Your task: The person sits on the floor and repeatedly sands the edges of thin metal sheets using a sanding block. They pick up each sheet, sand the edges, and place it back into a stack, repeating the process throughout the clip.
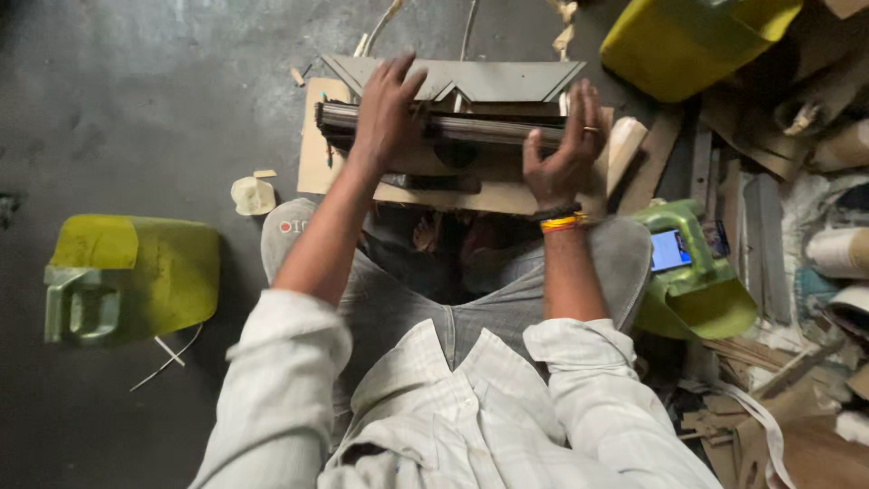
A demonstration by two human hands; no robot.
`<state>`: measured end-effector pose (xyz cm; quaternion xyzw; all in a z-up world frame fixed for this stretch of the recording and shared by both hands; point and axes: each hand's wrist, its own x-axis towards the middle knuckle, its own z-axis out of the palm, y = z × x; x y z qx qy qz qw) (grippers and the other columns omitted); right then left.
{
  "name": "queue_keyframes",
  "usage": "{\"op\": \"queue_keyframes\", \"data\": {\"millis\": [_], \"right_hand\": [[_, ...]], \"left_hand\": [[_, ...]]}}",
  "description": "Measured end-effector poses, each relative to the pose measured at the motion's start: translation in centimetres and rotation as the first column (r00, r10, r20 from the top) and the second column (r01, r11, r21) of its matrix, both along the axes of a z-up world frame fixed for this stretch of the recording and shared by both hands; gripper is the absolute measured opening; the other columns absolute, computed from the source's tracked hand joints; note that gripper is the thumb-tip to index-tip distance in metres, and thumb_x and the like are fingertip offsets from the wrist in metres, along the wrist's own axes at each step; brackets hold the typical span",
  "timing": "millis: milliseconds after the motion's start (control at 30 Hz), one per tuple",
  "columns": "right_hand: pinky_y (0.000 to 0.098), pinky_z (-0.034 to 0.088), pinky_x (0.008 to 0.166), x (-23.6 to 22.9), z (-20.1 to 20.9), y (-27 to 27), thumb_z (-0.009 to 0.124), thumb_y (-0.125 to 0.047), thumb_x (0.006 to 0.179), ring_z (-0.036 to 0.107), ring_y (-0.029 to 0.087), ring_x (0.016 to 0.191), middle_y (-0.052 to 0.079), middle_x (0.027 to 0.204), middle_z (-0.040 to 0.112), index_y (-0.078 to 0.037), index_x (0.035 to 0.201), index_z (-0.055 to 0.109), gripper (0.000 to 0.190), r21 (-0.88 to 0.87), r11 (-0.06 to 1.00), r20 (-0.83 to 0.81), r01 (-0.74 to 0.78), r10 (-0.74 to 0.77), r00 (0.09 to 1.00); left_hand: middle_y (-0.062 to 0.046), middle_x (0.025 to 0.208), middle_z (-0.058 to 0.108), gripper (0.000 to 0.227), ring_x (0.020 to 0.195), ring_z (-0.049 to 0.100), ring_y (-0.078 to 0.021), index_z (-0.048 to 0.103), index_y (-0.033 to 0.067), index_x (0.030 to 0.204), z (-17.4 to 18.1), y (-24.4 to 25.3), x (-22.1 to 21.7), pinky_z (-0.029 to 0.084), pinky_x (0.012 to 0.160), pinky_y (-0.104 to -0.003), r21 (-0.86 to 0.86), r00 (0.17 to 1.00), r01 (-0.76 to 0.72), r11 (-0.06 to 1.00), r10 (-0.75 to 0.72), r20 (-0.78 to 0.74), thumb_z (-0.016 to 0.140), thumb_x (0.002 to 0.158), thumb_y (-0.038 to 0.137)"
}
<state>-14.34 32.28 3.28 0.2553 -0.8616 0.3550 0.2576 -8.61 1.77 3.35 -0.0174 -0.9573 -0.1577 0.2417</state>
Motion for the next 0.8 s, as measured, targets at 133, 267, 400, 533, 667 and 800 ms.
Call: {"op": "queue_keyframes", "data": {"millis": [133, 267, 400, 533, 667, 800], "right_hand": [[0.05, 0.028, 0.128, -1.2, 0.7, 0.6, 0.069, -0.021, 0.092, 0.045, 0.036, 0.147, 0.019, 0.156, 0.052, 0.002, 0.152, 0.049, 0.067, -0.034, 0.999, -0.036, 0.011, -0.012, 0.999], [0.0524, 0.032, 0.127, -1.6, 0.7, 0.8, 0.068, -0.021, 0.095, 0.051, 0.038, 0.142, 0.019, 0.15, 0.057, 0.003, 0.149, 0.052, 0.061, -0.057, 0.998, -0.054, 0.016, -0.019, 0.998], [0.0512, 0.039, 0.121, -1.4, 0.8, 0.4, 0.07, -0.021, 0.094, 0.052, 0.04, 0.135, 0.02, 0.145, 0.058, 0.002, 0.147, 0.055, 0.06, -0.078, 0.997, -0.014, -0.015, 0.014, 1.0], [0.0503, 0.041, 0.118, -1.2, 1.6, -0.3, 0.071, -0.018, 0.092, 0.053, 0.04, 0.133, 0.019, 0.143, 0.06, 0.002, 0.146, 0.056, 0.059, -0.091, 0.995, -0.026, -0.037, 0.035, 0.999], [0.0494, 0.042, 0.117, -1.0, 2.5, -0.2, 0.071, -0.017, 0.091, 0.055, 0.039, 0.131, 0.018, 0.141, 0.061, 0.001, 0.143, 0.058, 0.056, -0.099, 0.995, -0.041, -0.016, 0.012, 0.999], [0.0497, 0.044, 0.116, -0.9, 2.8, -0.1, 0.071, -0.016, 0.093, 0.055, 0.039, 0.13, 0.02, 0.14, 0.061, 0.002, 0.143, 0.058, 0.055, -0.112, 0.993, 0.001, -0.028, 0.028, 1.0]], "left_hand": [[-0.022, 0.119, 0.067, 0.043, 0.116, 0.06, -0.0415, 0.075, 0.0061, 0.108, -0.3, -1.3, -7.5, 0.051, 0.097, -0.051, -0.096, 0.97, 0.005, 0.995, 0.019, 0.242, 0.077, 0.079, 0.037], [-0.021, 0.103, 0.069, 0.03, 0.105, 0.065, -0.039, 0.08, 0.0105, 0.094, -0.5, -2.0, -9.8, 0.056, 0.088, -0.051, -0.163, 0.929, 0.082, 0.983, -0.016, 0.37, 0.075, 0.08, 0.037], [-0.019, 0.104, 0.068, 0.034, 0.101, 0.066, -0.0369, 0.078, 0.0069, 0.09, -0.3, -1.0, -10.0, 0.058, 0.08, -0.049, -0.29, 0.893, 0.076, 0.954, 0.064, 0.446, 0.075, 0.075, 0.037], [-0.018, 0.103, 0.067, 0.041, 0.097, 0.066, -0.0346, 0.077, 0.0052, 0.092, -0.1, 0.0, -10.9, 0.059, 0.075, -0.046, -0.407, 0.883, 0.118, 0.906, 0.092, 0.46, 0.079, 0.067, 0.038], [-0.019, 0.105, 0.066, 0.043, 0.1, 0.066, -0.0339, 0.076, 0.0043, 0.092, -0.7, 0.3, -11.1, 0.059, 0.077, -0.045, -0.418, 0.889, 0.108, 0.902, 0.101, 0.448, 0.08, 0.065, 0.038], [-0.019, 0.107, 0.065, 0.046, 0.103, 0.065, -0.0333, 0.076, 0.0034, 0.093, -1.3, 0.3, -10.9, 0.059, 0.078, -0.043, -0.426, 0.886, 0.102, 0.899, 0.113, 0.45, 0.082, 0.063, 0.038]]}}
